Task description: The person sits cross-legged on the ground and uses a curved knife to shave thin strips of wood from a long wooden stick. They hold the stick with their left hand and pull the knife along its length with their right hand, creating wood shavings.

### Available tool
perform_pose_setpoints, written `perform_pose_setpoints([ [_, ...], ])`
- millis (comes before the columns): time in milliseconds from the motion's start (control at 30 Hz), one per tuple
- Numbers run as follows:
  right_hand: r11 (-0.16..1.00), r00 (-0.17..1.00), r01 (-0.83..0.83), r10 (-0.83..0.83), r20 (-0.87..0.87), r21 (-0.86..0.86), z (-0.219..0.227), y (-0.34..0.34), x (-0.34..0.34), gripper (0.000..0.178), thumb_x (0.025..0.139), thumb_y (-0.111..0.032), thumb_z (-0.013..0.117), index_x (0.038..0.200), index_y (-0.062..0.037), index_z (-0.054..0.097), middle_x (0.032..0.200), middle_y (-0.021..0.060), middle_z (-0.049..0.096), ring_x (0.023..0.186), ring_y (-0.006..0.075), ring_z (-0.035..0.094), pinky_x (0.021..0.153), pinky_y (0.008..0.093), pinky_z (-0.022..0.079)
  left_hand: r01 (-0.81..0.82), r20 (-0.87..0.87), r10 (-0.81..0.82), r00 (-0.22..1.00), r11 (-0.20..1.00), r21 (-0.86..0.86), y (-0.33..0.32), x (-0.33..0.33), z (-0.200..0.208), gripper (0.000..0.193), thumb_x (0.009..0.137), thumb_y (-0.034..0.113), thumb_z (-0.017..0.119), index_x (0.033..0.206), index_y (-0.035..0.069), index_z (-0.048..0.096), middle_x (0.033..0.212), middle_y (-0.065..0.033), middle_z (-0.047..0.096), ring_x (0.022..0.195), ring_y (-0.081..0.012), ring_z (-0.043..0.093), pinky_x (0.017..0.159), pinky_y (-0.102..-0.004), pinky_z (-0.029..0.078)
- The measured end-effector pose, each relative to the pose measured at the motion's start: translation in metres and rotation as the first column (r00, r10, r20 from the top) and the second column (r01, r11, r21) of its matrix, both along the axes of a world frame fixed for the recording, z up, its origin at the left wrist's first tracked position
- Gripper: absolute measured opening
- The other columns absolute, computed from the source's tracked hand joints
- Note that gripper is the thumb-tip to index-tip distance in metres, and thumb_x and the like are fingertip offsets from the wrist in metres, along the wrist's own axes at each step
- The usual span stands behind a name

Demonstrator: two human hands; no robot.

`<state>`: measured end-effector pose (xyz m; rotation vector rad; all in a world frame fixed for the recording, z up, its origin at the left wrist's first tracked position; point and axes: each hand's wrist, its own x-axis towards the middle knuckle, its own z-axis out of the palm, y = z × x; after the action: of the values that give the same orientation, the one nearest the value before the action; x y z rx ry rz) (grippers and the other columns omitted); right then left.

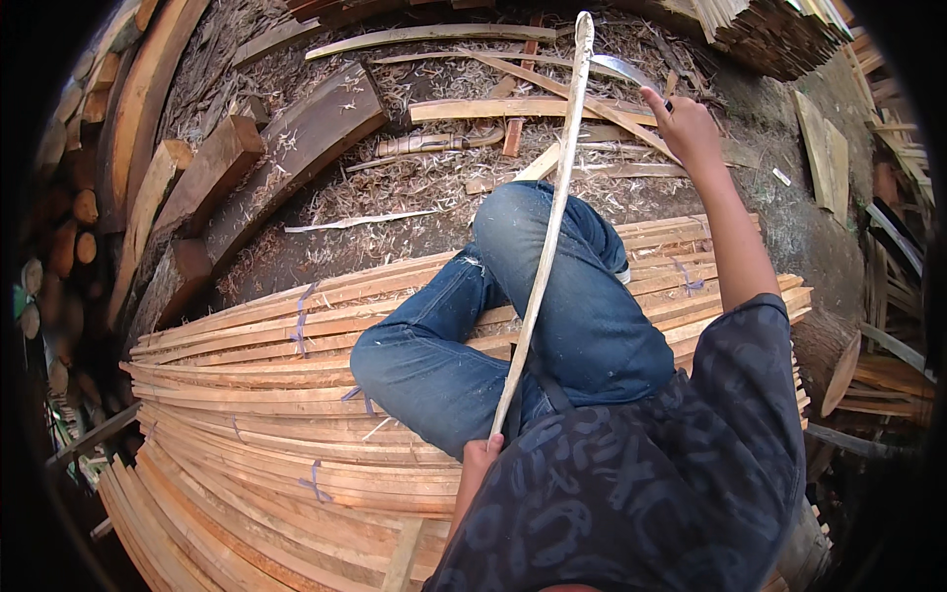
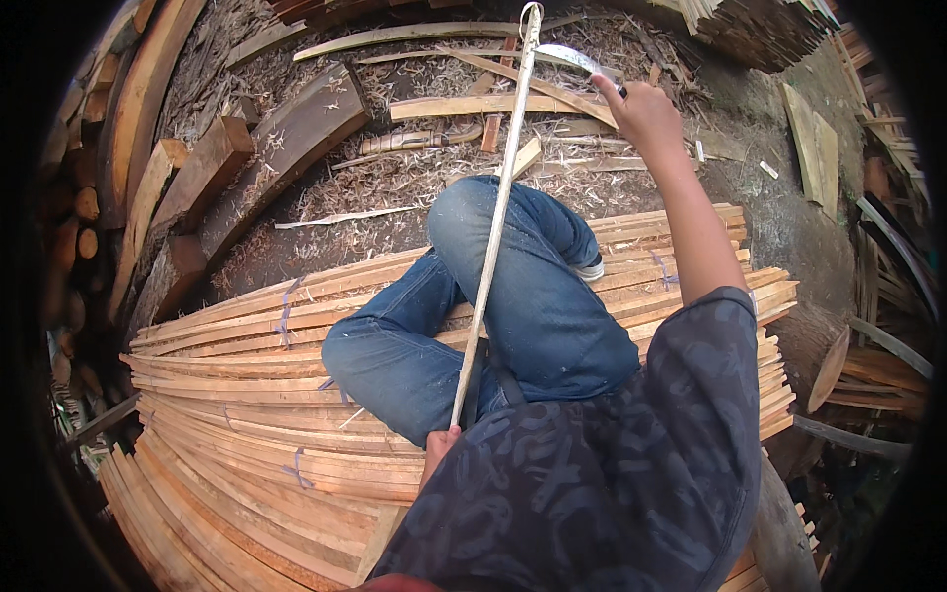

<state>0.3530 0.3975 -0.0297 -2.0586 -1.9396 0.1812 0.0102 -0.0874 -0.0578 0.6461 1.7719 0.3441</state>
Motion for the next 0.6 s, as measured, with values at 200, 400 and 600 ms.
perform_pose_setpoints([
  [200,0.968,0.921,-0.189,0.115,-0.372,-0.168,-0.011,-0.098,-0.054,0.068,0.089,-0.057,0.051,0.064,0.0043,0.062,0.058,0.0244,0.058,0.059,0.0418,0.06,0.056,0.0468,0.046,-0.108,-0.025,0.107,0.994,0.994,-0.031,0.011,0.015,0.007,0.057,0.088,0.041,0.064,0.058,-0.007,0.055,0.046,-0.0081,0.045,0.051,-0.0112,0.043,0.047,-0.037,0.037],
  [400,0.925,0.931,-0.363,0.358,-0.064,-0.114,0.011,-0.135,-0.068,0.066,0.086,-0.064,0.05,0.062,-0.0033,0.061,0.052,0.0174,0.057,0.052,0.0346,0.061,0.05,0.0431,0.049,-0.152,-0.158,0.125,0.98,0.974,-0.169,-0.018,0.016,-0.01,0.051,0.08,0.038,0.074,0.063,-0.008,0.061,0.046,-0.0134,0.048,0.05,-0.0124,0.047,0.05,-0.0374,0.04],
  [600,0.933,0.904,-0.336,0.359,0.234,-0.133,0.015,-0.088,-0.042,0.071,0.083,-0.071,0.046,0.065,-0.0049,0.064,0.055,0.0136,0.06,0.055,0.0307,0.064,0.049,0.0403,0.05,-0.159,-0.243,0.164,0.956,0.986,0.04,-0.014,0.023,-0.008,0.048,0.077,0.036,0.077,0.064,-0.008,0.061,0.047,-0.0164,0.047,0.048,-0.0132,0.046,0.051,-0.0376,0.041],
])
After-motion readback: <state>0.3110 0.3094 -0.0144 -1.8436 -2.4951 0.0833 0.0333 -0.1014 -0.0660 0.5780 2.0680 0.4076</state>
